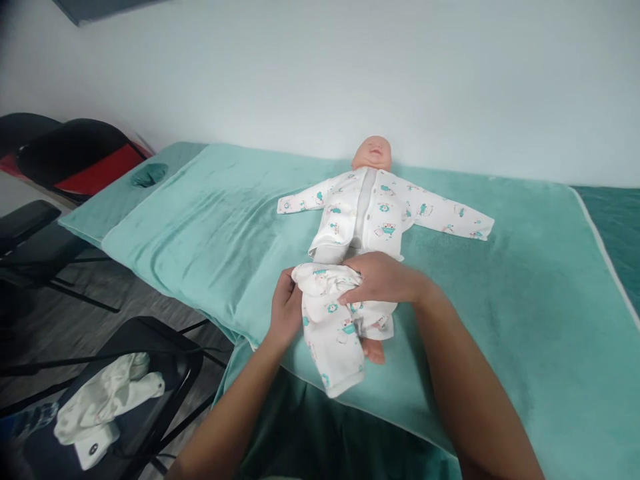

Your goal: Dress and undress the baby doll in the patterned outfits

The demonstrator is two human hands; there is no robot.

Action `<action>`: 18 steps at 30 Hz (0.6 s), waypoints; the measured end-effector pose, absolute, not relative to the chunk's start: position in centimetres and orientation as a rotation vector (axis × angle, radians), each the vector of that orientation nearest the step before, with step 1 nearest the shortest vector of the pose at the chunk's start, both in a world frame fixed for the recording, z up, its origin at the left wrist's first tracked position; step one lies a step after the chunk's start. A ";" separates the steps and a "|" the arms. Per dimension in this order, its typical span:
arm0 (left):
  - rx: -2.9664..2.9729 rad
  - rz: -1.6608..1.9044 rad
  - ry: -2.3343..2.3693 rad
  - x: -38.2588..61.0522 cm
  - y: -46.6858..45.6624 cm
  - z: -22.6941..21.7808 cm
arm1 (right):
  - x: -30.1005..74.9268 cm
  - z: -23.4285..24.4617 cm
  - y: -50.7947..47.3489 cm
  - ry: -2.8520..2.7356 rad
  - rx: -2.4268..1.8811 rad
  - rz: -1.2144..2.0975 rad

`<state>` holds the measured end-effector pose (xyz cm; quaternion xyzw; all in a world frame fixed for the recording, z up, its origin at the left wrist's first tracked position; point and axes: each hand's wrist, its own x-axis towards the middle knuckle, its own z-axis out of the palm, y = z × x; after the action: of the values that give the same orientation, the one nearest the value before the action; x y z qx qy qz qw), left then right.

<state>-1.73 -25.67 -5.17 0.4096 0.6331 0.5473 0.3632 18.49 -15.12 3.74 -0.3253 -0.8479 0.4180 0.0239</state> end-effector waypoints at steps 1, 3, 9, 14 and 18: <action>1.074 1.406 1.631 -1.9 -25.1 -5.1 | 18.4 3.7 -15.1 -2.627 -1.022 1.270; 1.132 1.403 1.630 -2.1 -24.0 -5.1 | 18.3 3.7 -15.2 -2.625 -1.039 1.215; 1.416 1.402 1.639 -2.6 -20.2 -5.3 | 17.8 2.7 -15.2 -2.470 -1.102 1.126; 1.711 1.440 1.725 -2.6 -17.7 -5.5 | 17.2 2.2 -15.2 -2.292 -1.266 1.039; 1.907 1.509 1.797 -2.6 -16.3 -5.6 | 16.8 2.1 -15.2 -2.207 -1.282 1.012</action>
<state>-2.62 -16.34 -5.58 0.6296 0.5932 0.4981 0.0591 16.81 -15.17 2.12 -0.4578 -0.7881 0.3615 0.1966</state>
